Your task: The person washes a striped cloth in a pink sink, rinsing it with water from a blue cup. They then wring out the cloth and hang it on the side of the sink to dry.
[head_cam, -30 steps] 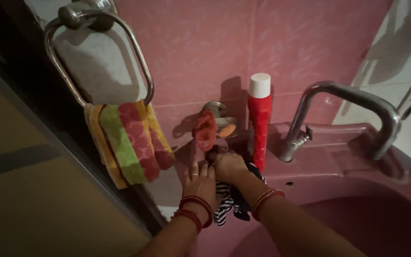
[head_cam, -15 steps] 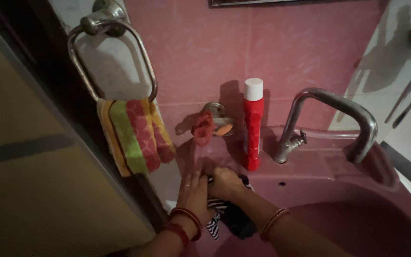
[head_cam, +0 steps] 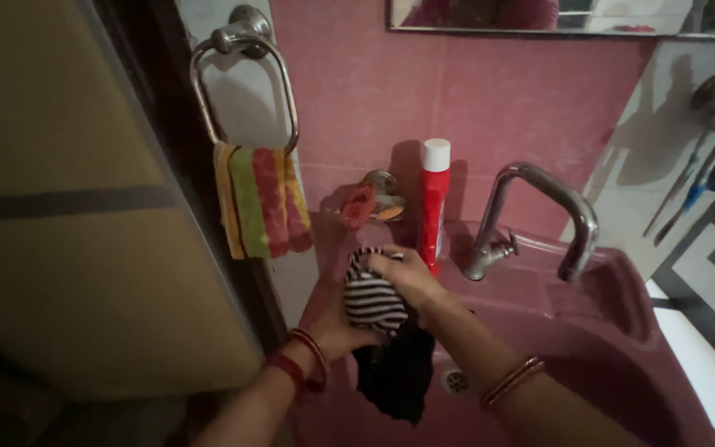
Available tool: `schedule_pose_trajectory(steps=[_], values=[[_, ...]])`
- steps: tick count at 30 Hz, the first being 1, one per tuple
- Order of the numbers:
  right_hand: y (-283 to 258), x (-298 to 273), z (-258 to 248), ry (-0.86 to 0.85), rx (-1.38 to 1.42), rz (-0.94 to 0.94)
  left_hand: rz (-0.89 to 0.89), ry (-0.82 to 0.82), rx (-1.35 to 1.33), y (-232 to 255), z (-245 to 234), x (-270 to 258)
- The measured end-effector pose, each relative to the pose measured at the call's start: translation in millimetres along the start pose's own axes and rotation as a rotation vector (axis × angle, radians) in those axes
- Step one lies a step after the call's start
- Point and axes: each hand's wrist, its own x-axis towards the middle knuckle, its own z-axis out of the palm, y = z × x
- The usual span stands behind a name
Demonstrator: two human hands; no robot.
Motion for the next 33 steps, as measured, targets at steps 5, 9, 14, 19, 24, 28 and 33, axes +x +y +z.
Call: schedule_pose_trajectory(steps=[5,9,14,19,24,28,33], values=[[-22.2,-15.9,21.5,-0.028,0.341,0.048,0.222,0.236,-0.09,43.5,6.5,-22.8],[-31.7,-33.4,54.2,0.001,0.32,0.026,0.1,0.346,-0.394,45.0,8.5,-42.3],[-30.8,-51.6,87.4,-0.083,0.278,-0.111,-0.115,0.454,-0.274,49.2,-8.1,-77.1],[-11.1,-57.7,119.5,-0.146,0.106,-0.153,-0.145,0.528,-0.227,65.7,-16.5,-115.7],[15.0,-63.3,159.4,-0.159,0.029,-0.192,-0.209,0.591,-0.122,49.6,-37.6,-153.8],[36.7,-65.0,193.5,-0.104,-0.036,-0.136,-0.128,0.65,-0.062,20.5,-53.6,-180.4],[63.2,-88.5,222.0,-0.061,-0.146,-0.053,-0.142,0.605,0.068,-14.3,-75.4,-217.2]])
